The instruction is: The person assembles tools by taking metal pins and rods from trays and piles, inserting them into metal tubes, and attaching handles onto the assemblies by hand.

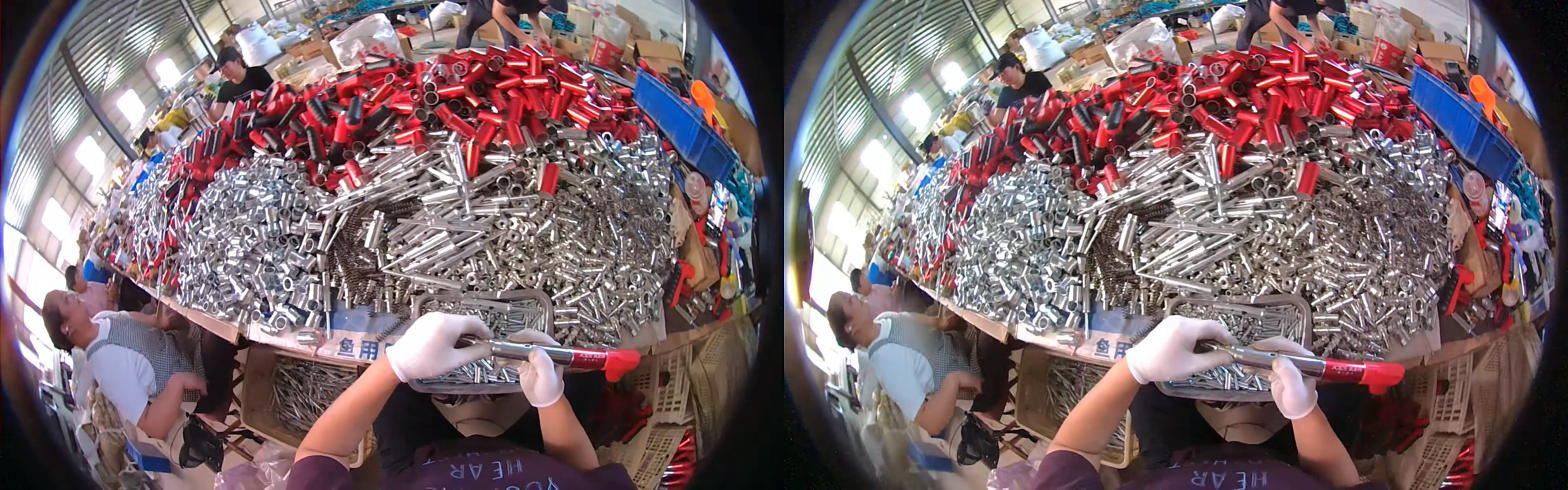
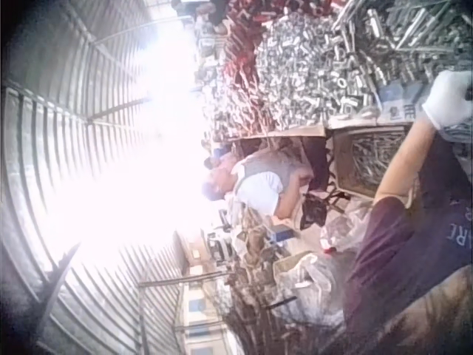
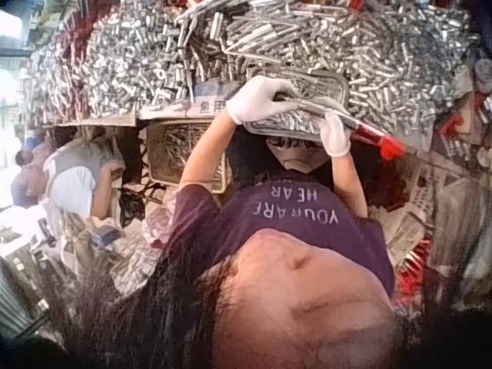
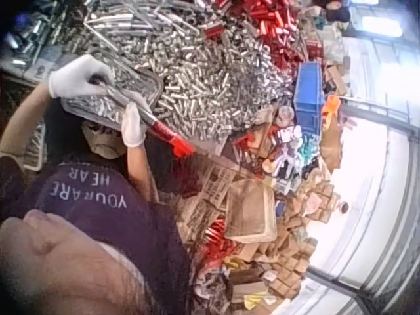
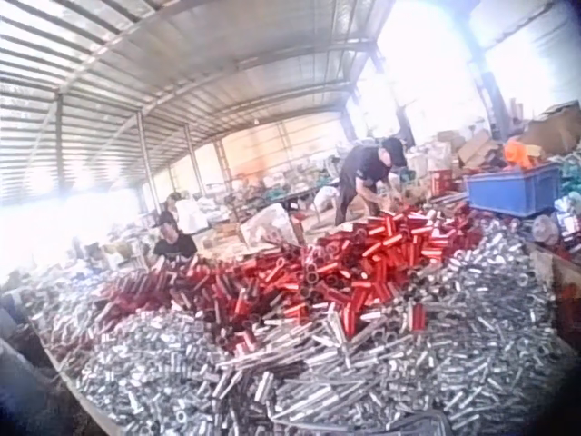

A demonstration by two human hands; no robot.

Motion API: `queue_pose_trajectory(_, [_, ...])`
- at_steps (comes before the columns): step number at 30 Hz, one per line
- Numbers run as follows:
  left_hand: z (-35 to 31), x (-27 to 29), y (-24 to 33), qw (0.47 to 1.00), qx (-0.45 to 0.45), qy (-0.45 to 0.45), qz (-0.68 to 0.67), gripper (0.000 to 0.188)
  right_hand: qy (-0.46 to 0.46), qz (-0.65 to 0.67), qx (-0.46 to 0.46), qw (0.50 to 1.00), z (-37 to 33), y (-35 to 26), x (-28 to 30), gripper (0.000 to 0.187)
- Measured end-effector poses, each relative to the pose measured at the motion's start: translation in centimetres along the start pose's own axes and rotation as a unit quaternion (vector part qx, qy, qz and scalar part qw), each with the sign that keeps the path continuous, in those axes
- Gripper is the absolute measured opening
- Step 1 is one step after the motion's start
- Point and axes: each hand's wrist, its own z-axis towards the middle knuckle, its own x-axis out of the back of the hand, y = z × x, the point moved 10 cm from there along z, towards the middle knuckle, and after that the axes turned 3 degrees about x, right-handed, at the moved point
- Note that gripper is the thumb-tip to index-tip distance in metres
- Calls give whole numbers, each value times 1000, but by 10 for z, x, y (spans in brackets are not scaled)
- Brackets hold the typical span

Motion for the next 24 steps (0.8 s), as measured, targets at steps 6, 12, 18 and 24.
queue_pose_trajectory(6, [4,-15,-17,990,48,-14,-129,23,33,18,13,999,-2,2,9,36])
queue_pose_trajectory(12, [-11,53,-7,960,-14,237,146,31,3,-46,18,999,1,0,0,41])
queue_pose_trajectory(18, [-84,285,-221,765,306,493,279,44,-50,-243,-34,968,2,23,17,38])
queue_pose_trajectory(24, [-71,272,-206,768,291,464,332,33,-39,-206,23,977,6,-6,-4,33])
